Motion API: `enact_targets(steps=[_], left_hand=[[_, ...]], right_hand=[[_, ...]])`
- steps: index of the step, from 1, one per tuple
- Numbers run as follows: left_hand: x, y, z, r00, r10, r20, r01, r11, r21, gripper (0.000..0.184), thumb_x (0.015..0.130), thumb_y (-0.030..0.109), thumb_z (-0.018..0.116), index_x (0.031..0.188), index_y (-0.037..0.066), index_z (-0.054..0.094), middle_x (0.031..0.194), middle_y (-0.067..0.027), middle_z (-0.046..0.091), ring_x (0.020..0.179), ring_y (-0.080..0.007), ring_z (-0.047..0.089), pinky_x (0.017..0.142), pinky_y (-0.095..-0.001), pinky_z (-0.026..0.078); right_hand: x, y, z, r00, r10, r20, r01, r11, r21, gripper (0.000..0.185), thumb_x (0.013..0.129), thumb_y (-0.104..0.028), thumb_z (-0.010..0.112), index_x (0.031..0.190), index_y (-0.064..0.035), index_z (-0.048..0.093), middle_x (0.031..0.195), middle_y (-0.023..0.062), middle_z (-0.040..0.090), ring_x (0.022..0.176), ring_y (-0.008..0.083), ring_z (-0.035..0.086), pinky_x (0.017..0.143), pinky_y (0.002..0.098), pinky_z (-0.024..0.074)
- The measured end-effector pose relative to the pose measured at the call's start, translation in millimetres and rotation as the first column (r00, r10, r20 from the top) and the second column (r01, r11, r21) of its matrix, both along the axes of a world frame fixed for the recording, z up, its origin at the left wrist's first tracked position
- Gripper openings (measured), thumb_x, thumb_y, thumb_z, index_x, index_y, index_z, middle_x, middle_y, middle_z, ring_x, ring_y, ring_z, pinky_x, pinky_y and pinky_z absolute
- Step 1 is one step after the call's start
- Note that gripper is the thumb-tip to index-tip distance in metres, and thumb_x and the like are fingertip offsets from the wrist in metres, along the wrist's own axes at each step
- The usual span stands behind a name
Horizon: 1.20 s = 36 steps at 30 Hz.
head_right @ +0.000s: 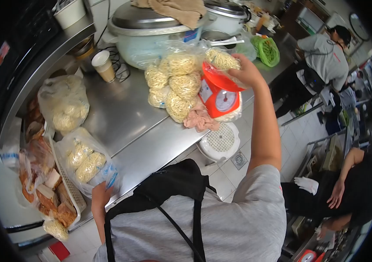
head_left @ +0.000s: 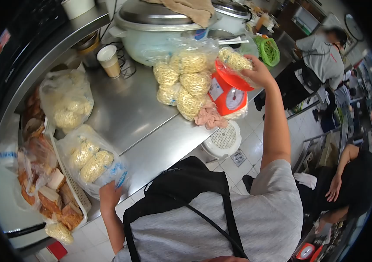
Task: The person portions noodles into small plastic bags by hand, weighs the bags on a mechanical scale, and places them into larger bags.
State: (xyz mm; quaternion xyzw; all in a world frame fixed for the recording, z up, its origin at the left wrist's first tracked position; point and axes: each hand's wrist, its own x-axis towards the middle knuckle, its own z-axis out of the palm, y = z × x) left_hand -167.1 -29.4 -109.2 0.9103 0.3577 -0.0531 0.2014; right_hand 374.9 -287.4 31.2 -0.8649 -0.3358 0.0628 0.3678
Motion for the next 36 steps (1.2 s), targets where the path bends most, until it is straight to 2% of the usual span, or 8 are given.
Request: enact_targets(steps=[3,7,16,22,25,31,34,36], left_hand=[[5,2,-4,1.000,0.010,-0.017,-0.009,1.000,0.005,0.024,0.071,0.025,0.058,0.077,0.003,0.057,0.073,-0.0203,0.058,0.073,-0.0376,0.056,0.064,-0.0447,0.043],[11,-2,1,0.996,0.061,-0.070,-0.062,0.998,-0.007,0.024,0.072,0.025,0.058,0.081,0.003,0.058,0.074,-0.0211,0.059,0.075,-0.0380,0.056,0.067,-0.0446,0.043],[3,-9,-7,0.994,0.106,-0.030,-0.105,0.994,0.022,0.023,0.070,0.022,0.060,0.084,0.003,0.058,0.075,-0.0220,0.058,0.074,-0.0390,0.055,0.067,-0.0445,0.043],[1,-12,-10,0.992,0.120,-0.029,-0.118,0.991,0.057,0.022,0.069,0.022,0.061,0.081,0.004,0.059,0.074,-0.0209,0.058,0.073,-0.0383,0.056,0.066,-0.0445,0.043],[2,-12,-11,0.993,0.113,-0.035,-0.110,0.991,0.082,0.022,0.069,0.023,0.061,0.080,0.004,0.059,0.073,-0.0203,0.058,0.072,-0.0380,0.056,0.066,-0.0446,0.043],[3,-13,-11,0.994,0.100,-0.032,-0.096,0.990,0.099,0.021,0.070,0.024,0.060,0.078,0.005,0.058,0.073,-0.0194,0.059,0.072,-0.0372,0.056,0.065,-0.0455,0.042],[2,-13,-11,0.993,0.107,-0.051,-0.102,0.990,0.093,0.021,0.070,0.024,0.060,0.078,0.005,0.058,0.073,-0.0185,0.059,0.073,-0.0363,0.056,0.066,-0.0455,0.041],[3,-14,-9,0.991,0.121,-0.060,-0.116,0.990,0.076,0.021,0.070,0.025,0.060,0.078,0.005,0.057,0.073,-0.0178,0.059,0.074,-0.0354,0.056,0.067,-0.0451,0.040]], right_hand=[[1,-8,-15,0.996,-0.086,0.036,0.090,0.988,-0.128,0.057,0.068,-0.015,0.064,0.120,-0.0076,0.041,0.098,0.0119,0.057,0.091,0.0190,0.054,0.082,0.0280,0.0399],[-3,-9,-11,0.991,-0.132,0.018,0.133,0.979,-0.156,0.059,0.068,-0.022,0.064,0.121,-0.0080,0.042,0.106,0.0155,0.055,0.099,0.0239,0.053,0.087,0.0303,0.0384],[2,-12,0,0.997,-0.071,0.025,0.074,0.974,-0.213,0.069,0.065,-0.029,0.067,0.123,-0.0009,0.040,0.113,0.0193,0.053,0.103,0.0280,0.052,0.089,0.0315,0.0384],[1,-12,10,0.991,0.051,-0.123,-0.071,0.984,-0.161,0.079,0.065,-0.033,0.070,0.128,-0.0020,0.033,0.118,0.0204,0.048,0.108,0.0269,0.048,0.092,0.0318,0.0354],[0,-10,12,0.993,0.038,-0.116,-0.055,0.987,-0.153,0.084,0.063,-0.035,0.071,0.128,-0.0014,0.031,0.118,0.0207,0.047,0.109,0.0269,0.047,0.092,0.0320,0.0350],[-3,-4,13,0.997,0.054,-0.055,-0.063,0.980,-0.186,0.085,0.063,-0.035,0.071,0.130,-0.0015,0.029,0.119,0.0190,0.047,0.110,0.0259,0.047,0.094,0.0318,0.0340],[-12,-2,22,0.986,0.095,-0.140,-0.117,0.980,-0.161,0.086,0.061,-0.030,0.072,0.130,-0.0039,0.029,0.119,0.0182,0.047,0.110,0.0252,0.046,0.094,0.0315,0.0333],[-2,-1,8,0.994,0.087,-0.061,-0.096,0.981,-0.171,0.086,0.059,-0.025,0.073,0.131,-0.0061,0.029,0.119,0.0175,0.048,0.111,0.0248,0.046,0.094,0.0313,0.0328]])
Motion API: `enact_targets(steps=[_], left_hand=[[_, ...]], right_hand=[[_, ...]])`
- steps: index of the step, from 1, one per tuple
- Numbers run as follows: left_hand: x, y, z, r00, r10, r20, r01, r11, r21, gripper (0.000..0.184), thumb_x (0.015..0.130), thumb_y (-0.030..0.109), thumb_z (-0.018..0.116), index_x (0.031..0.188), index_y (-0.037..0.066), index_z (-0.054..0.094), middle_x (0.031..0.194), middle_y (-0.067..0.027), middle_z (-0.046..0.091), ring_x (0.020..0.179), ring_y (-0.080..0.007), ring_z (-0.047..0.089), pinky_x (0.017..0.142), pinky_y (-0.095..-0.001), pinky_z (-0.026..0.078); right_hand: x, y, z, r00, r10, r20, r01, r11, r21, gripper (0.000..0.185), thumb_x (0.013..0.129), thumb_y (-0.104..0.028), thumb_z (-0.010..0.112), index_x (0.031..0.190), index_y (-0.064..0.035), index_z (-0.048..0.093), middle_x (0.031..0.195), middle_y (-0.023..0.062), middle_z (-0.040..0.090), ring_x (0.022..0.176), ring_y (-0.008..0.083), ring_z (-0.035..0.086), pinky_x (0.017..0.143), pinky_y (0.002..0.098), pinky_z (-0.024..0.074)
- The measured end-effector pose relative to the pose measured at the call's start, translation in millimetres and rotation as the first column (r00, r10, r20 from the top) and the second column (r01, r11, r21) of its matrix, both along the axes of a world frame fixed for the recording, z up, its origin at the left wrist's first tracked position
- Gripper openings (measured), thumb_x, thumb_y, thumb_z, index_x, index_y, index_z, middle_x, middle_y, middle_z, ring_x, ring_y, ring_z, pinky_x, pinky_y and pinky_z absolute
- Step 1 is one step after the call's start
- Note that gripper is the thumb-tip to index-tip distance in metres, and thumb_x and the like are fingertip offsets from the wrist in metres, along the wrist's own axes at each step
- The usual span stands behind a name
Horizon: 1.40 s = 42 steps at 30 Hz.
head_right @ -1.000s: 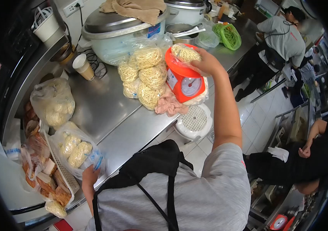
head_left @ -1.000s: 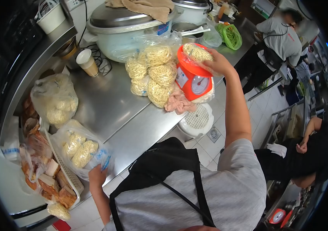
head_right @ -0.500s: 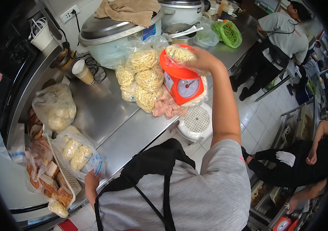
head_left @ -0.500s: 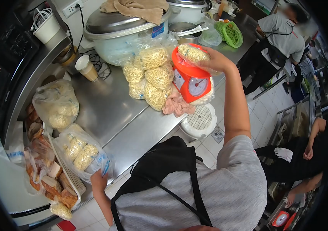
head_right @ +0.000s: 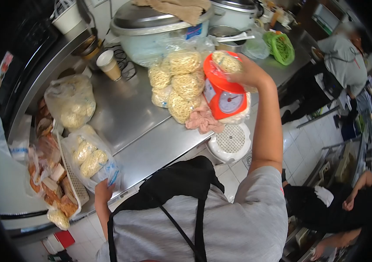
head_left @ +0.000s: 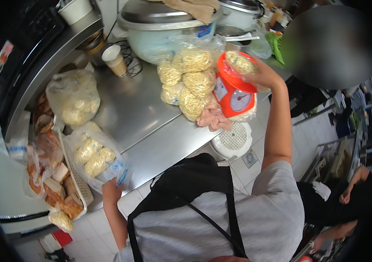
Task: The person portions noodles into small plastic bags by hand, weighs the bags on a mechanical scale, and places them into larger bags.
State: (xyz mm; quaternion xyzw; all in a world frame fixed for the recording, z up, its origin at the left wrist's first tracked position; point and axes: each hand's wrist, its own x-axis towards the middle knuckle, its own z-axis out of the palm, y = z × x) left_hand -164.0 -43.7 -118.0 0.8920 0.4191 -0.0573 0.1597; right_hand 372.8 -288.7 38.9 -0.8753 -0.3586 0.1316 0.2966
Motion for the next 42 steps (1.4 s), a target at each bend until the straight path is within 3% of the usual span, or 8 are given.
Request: enact_targets(steps=[5,11,14,21,31,36,37,42], left_hand=[[-3,1,-3,1.000,-0.017,0.012,0.017,1.000,0.012,0.021,0.069,0.025,0.059,0.076,0.005,0.057,0.073,-0.0170,0.059,0.074,-0.0349,0.056,0.067,-0.0452,0.039],[-5,-2,-2,1.000,-0.004,-0.020,0.004,0.999,0.039,0.025,0.069,0.025,0.058,0.088,0.009,0.058,0.079,-0.0138,0.061,0.080,-0.0312,0.057,0.073,-0.0487,0.038],[-7,-4,-2,1.000,0.018,-0.018,-0.017,0.998,0.053,0.019,0.069,0.026,0.058,0.080,0.010,0.057,0.076,-0.0123,0.061,0.077,-0.0316,0.057,0.073,-0.0449,0.039],[-6,-8,5,0.995,0.088,-0.034,-0.088,0.996,0.008,0.024,0.072,0.027,0.058,0.091,0.012,0.058,0.089,-0.0119,0.060,0.090,-0.0291,0.055,0.086,-0.0464,0.034],[-3,-5,8,0.997,0.068,-0.047,-0.070,0.997,-0.030,0.025,0.071,0.026,0.058,0.090,0.010,0.058,0.086,-0.0132,0.060,0.088,-0.0302,0.055,0.086,-0.0474,0.035],[-4,-1,9,1.000,0.013,0.013,-0.013,1.000,-0.027,0.023,0.069,0.025,0.058,0.083,0.006,0.057,0.081,-0.0136,0.060,0.082,-0.0320,0.056,0.077,-0.0452,0.037],[-4,-2,8,1.000,0.031,-0.001,-0.031,0.999,-0.038,0.023,0.069,0.025,0.058,0.083,0.006,0.057,0.081,-0.0139,0.060,0.082,-0.0322,0.056,0.076,-0.0450,0.037],[-5,5,-5,0.999,-0.023,0.043,0.024,0.999,-0.037,0.024,0.067,0.024,0.059,0.081,0.004,0.057,0.077,-0.0169,0.059,0.077,-0.0354,0.055,0.069,-0.0449,0.040]], right_hand=[[-2,8,-4,0.986,-0.122,0.115,0.135,0.985,-0.112,0.080,0.059,-0.018,0.072,0.128,-0.0057,0.033,0.119,0.0186,0.048,0.110,0.0274,0.047,0.092,0.0325,0.0354],[2,-3,-9,0.962,-0.167,0.215,0.139,0.980,0.139,0.061,0.064,-0.013,0.064,0.120,-0.0037,0.042,0.103,0.0158,0.056,0.093,0.0223,0.055,0.081,0.0314,0.0416],[21,-8,-19,0.995,-0.036,0.090,0.008,0.958,0.286,0.056,0.068,-0.005,0.057,0.121,-0.0012,0.039,0.110,0.0137,0.051,0.099,0.0200,0.050,0.085,0.0287,0.0388],[25,-2,-26,0.998,-0.050,0.036,0.047,0.995,0.090,0.055,0.071,-0.005,0.056,0.122,0.0026,0.037,0.109,0.0158,0.050,0.100,0.0208,0.050,0.087,0.0286,0.0375],[30,-4,-17,0.981,-0.094,0.167,0.093,0.996,0.014,0.069,0.071,-0.022,0.068,0.130,-0.0097,0.034,0.110,0.0142,0.045,0.082,0.0150,0.050,0.069,0.0263,0.0427],[10,5,0,0.977,-0.091,0.194,0.083,0.995,0.049,0.070,0.067,-0.021,0.070,0.127,-0.0061,0.037,0.118,0.0208,0.045,0.110,0.0265,0.042,0.090,0.0335,0.0338],[12,5,-1,0.974,-0.091,0.210,0.083,0.995,0.050,0.069,0.070,-0.025,0.067,0.128,-0.0088,0.036,0.124,0.0132,0.044,0.113,0.0223,0.042,0.093,0.0346,0.0314],[-1,-1,16,0.948,-0.157,0.275,0.142,0.987,0.074,0.071,0.067,-0.033,0.069,0.125,-0.0050,0.039,0.120,0.0200,0.046,0.113,0.0285,0.044,0.092,0.0354,0.0358]])
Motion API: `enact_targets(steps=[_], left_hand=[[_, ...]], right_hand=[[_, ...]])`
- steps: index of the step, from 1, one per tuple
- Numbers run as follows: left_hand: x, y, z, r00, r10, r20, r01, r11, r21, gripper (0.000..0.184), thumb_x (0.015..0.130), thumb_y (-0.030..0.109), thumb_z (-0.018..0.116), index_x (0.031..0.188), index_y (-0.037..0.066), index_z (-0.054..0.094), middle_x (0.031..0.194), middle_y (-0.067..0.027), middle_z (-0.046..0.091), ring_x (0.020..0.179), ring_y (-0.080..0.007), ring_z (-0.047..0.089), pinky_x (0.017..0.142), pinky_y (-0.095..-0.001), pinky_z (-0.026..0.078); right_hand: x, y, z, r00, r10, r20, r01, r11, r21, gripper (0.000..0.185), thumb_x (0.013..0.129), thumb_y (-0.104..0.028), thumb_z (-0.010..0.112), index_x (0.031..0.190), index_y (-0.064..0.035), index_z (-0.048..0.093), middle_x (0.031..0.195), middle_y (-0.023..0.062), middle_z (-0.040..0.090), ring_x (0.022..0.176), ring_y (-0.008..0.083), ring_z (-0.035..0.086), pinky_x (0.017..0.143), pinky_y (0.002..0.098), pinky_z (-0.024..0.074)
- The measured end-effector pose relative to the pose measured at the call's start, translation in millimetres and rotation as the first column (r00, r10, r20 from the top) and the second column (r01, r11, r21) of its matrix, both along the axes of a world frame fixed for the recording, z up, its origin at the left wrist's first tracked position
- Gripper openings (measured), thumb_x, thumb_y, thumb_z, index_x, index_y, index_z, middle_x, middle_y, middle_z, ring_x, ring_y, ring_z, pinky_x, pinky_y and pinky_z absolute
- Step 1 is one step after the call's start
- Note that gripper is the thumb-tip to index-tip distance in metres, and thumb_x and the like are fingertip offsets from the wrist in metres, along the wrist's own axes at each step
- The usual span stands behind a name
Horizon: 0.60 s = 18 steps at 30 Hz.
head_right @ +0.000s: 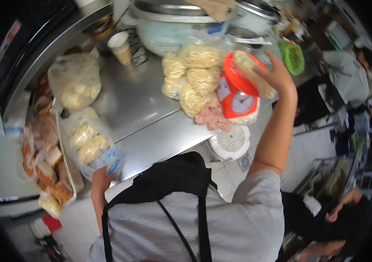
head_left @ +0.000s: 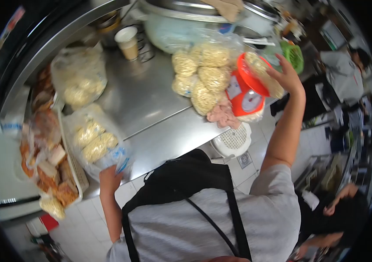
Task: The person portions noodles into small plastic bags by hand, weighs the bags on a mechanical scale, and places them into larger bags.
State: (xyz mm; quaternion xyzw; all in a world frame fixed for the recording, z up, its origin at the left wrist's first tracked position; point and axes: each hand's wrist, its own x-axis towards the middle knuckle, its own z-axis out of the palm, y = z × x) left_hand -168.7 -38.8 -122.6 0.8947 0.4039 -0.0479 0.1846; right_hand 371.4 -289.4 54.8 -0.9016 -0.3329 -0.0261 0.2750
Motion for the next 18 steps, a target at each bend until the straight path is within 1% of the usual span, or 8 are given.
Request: enact_targets(steps=[1,5,9,10,13,14,17,18], left_hand=[[1,0,3,1.000,0.000,0.013,0.000,1.000,-0.008,0.024,0.067,0.023,0.059,0.082,0.004,0.057,0.076,-0.0175,0.059,0.076,-0.0361,0.055,0.068,-0.0449,0.041],[4,1,8,0.998,0.020,0.053,-0.018,0.999,-0.041,0.025,0.067,0.022,0.060,0.083,0.003,0.058,0.073,-0.0196,0.059,0.073,-0.0382,0.055,0.066,-0.0439,0.043],[11,-2,19,0.999,0.034,-0.009,-0.034,0.995,-0.095,0.033,0.066,0.029,0.065,0.085,0.002,0.058,0.078,-0.0208,0.059,0.078,-0.0380,0.056,0.069,-0.0418,0.044],[15,-2,26,0.996,0.015,-0.088,-0.027,0.990,-0.140,0.043,0.065,0.034,0.068,0.090,0.001,0.056,0.084,-0.0214,0.059,0.083,-0.0375,0.056,0.072,-0.0404,0.044],[18,-4,31,0.996,0.076,-0.054,-0.084,0.979,-0.185,0.053,0.063,0.036,0.070,0.099,0.000,0.051,0.089,-0.0223,0.059,0.088,-0.0370,0.056,0.075,-0.0395,0.044],[19,-3,30,0.988,0.112,-0.104,-0.129,0.976,-0.174,0.061,0.063,0.036,0.071,0.105,0.000,0.046,0.094,-0.0223,0.058,0.092,-0.0359,0.055,0.077,-0.0388,0.043],[19,1,25,0.991,0.131,-0.020,-0.133,0.985,-0.112,0.061,0.063,0.036,0.071,0.106,0.001,0.045,0.093,-0.0212,0.058,0.090,-0.0347,0.056,0.076,-0.0388,0.043],[20,3,26,0.990,0.139,0.021,-0.135,0.983,-0.122,0.057,0.064,0.032,0.071,0.105,0.001,0.046,0.093,-0.0199,0.056,0.088,-0.0336,0.054,0.076,-0.0382,0.042]], right_hand=[[1,-3,0,0.999,0.005,0.038,-0.005,1.000,-0.008,0.070,0.067,-0.034,0.069,0.124,-0.0061,0.040,0.120,0.0205,0.046,0.112,0.0295,0.045,0.091,0.0350,0.0364],[-14,-7,9,0.998,-0.058,0.028,0.059,0.998,-0.010,0.071,0.066,-0.036,0.069,0.124,-0.0085,0.041,0.122,0.0210,0.043,0.110,0.0311,0.046,0.090,0.0356,0.0378],[-13,-19,2,0.997,-0.076,0.020,0.075,0.997,0.023,0.072,0.065,-0.037,0.070,0.125,-0.0098,0.040,0.124,0.0196,0.042,0.109,0.0307,0.046,0.090,0.0362,0.0381],[-10,-23,-3,0.996,-0.082,0.047,0.082,0.997,0.015,0.071,0.065,-0.038,0.069,0.125,-0.0117,0.040,0.123,0.0185,0.043,0.110,0.0303,0.046,0.091,0.0363,0.0380],[-13,-31,-4,0.992,-0.125,0.033,0.126,0.992,-0.016,0.071,0.065,-0.039,0.068,0.125,-0.0130,0.041,0.123,0.0177,0.043,0.110,0.0303,0.045,0.091,0.0372,0.0376],[-18,-34,-2,0.989,-0.147,-0.020,0.147,0.989,-0.006,0.066,0.069,-0.032,0.067,0.124,-0.0084,0.040,0.123,0.0190,0.042,0.114,0.0300,0.041,0.094,0.0348,0.0341],[-17,-43,-5,0.984,-0.168,-0.053,0.168,0.986,0.004,0.067,0.068,-0.032,0.068,0.124,-0.0085,0.040,0.123,0.0185,0.042,0.114,0.0298,0.042,0.094,0.0349,0.0351],[-17,-47,-5,0.983,-0.173,-0.063,0.173,0.985,0.003,0.067,0.068,-0.032,0.068,0.124,-0.0085,0.041,0.123,0.0185,0.042,0.114,0.0298,0.042,0.093,0.0350,0.0353]])
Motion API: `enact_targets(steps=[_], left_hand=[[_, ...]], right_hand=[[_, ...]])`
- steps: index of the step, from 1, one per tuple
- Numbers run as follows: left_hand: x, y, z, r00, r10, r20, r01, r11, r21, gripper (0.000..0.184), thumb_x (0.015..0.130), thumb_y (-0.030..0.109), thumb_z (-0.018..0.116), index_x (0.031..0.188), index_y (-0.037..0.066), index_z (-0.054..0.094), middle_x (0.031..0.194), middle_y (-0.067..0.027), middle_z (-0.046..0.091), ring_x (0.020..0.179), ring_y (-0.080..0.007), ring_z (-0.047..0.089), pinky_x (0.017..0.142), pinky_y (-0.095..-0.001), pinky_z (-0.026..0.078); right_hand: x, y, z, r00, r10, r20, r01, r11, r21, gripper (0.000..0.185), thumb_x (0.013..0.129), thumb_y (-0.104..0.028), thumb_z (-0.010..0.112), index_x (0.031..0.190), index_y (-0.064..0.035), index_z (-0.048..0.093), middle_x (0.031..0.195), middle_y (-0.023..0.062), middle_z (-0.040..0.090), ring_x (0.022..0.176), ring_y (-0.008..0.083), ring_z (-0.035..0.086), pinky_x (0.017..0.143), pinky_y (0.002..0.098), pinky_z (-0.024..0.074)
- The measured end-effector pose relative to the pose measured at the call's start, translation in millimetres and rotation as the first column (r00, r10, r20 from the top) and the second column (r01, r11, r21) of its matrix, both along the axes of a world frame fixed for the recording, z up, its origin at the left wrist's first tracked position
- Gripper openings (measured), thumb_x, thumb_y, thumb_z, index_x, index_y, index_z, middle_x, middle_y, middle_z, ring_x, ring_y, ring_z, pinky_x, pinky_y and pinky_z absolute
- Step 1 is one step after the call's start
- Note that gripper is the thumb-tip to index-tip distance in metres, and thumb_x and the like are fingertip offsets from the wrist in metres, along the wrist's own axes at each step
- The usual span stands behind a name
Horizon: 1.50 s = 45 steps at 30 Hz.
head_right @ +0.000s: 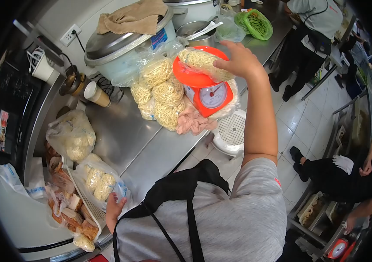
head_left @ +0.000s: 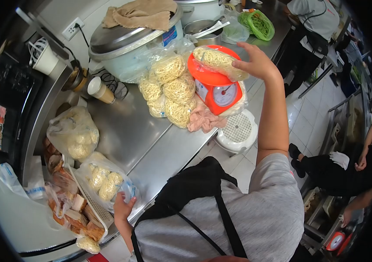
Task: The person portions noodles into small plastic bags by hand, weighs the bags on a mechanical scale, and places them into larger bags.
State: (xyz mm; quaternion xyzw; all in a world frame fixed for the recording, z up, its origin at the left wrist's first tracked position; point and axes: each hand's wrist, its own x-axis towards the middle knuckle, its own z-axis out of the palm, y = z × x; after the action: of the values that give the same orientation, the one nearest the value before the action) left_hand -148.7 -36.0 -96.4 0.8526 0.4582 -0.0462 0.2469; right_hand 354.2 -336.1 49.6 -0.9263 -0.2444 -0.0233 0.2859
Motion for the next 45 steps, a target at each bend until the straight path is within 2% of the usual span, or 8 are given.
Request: enact_targets(steps=[11,18,24,28,30,35,39,45], left_hand=[[54,-14,34,0.966,-0.084,0.243,0.028,0.975,0.222,0.046,0.070,0.014,0.065,0.108,-0.001,0.044,0.102,-0.0183,0.047,0.096,-0.0313,0.047,0.083,-0.0360,0.038],[103,-44,38,0.926,-0.186,0.329,0.110,0.966,0.235,0.039,0.067,0.009,0.064,0.103,0.001,0.049,0.099,-0.0161,0.049,0.091,-0.0301,0.048,0.081,-0.0345,0.039],[139,-69,35,0.846,-0.199,0.495,0.165,0.980,0.112,0.034,0.068,0.008,0.063,0.100,0.002,0.051,0.095,-0.0118,0.051,0.089,-0.0250,0.050,0.077,-0.0321,0.041],[159,-82,19,0.685,0.038,0.728,0.280,0.909,-0.310,0.030,0.075,0.009,0.058,0.103,0.002,0.050,0.099,-0.0072,0.053,0.091,-0.0175,0.052,0.079,-0.0292,0.042],[174,-89,24,0.587,0.083,0.806,0.472,0.773,-0.424,0.044,0.083,0.032,0.053,0.113,0.003,0.043,0.103,-0.0075,0.053,0.093,-0.0173,0.053,0.080,-0.0300,0.041],[189,-85,22,0.473,0.482,0.737,0.555,0.487,-0.675,0.053,0.085,0.043,0.047,0.120,0.006,0.036,0.106,-0.0088,0.052,0.094,-0.0184,0.052,0.077,-0.0314,0.042],[170,-78,23,0.484,0.595,0.642,0.252,0.608,-0.753,0.054,0.086,0.048,0.040,0.120,0.006,0.039,0.110,-0.0091,0.052,0.092,-0.0178,0.054,0.071,-0.0312,0.045],[147,-55,28,0.395,0.661,0.638,0.182,0.624,-0.760,0.043,0.090,0.040,0.035,0.114,0.005,0.043,0.102,-0.0083,0.055,0.085,-0.0159,0.055,0.065,-0.0289,0.045]], right_hand=[[15,-13,-14,0.986,0.160,0.045,-0.164,0.980,0.108,0.071,0.063,-0.036,0.070,0.123,-0.0089,0.042,0.121,0.0182,0.044,0.111,0.0300,0.044,0.091,0.0356,0.0368],[2,24,-8,0.949,0.293,-0.118,-0.308,0.940,-0.144,0.075,0.060,-0.027,0.068,0.127,-0.0115,0.036,0.119,0.0199,0.045,0.100,0.0345,0.051,0.083,0.0362,0.0421],[9,35,-18,0.958,0.285,0.018,-0.285,0.951,0.118,0.065,0.066,-0.021,0.061,0.125,-0.0071,0.036,0.112,0.0178,0.052,0.101,0.0289,0.052,0.085,0.0360,0.0412],[-13,46,-23,0.771,0.634,0.063,-0.559,0.626,0.543,0.062,0.066,-0.008,0.059,0.122,-0.0016,0.037,0.117,0.0158,0.047,0.108,0.0231,0.047,0.091,0.0309,0.0359],[-46,61,-27,0.581,0.814,-0.024,-0.509,0.386,0.769,0.062,0.065,-0.004,0.059,0.123,0.0005,0.035,0.115,0.0148,0.046,0.109,0.0206,0.045,0.091,0.0305,0.0356],[-113,102,-73,0.387,0.917,-0.094,-0.683,0.353,0.640,0.069,0.063,0.000,0.063,0.125,0.0010,0.032,0.119,0.0133,0.042,0.112,0.0189,0.041,0.094,0.0296,0.0318],[-153,125,-85,0.292,0.945,-0.147,-0.770,0.323,0.551,0.062,0.065,-0.009,0.064,0.121,-0.0033,0.038,0.110,0.0148,0.047,0.103,0.0232,0.048,0.088,0.0308,0.0375],[-182,163,-114,0.134,0.955,-0.266,-0.599,0.292,0.746,0.061,0.069,-0.003,0.061,0.124,-0.0029,0.034,0.111,0.0102,0.045,0.104,0.0176,0.044,0.089,0.0281,0.0351]])
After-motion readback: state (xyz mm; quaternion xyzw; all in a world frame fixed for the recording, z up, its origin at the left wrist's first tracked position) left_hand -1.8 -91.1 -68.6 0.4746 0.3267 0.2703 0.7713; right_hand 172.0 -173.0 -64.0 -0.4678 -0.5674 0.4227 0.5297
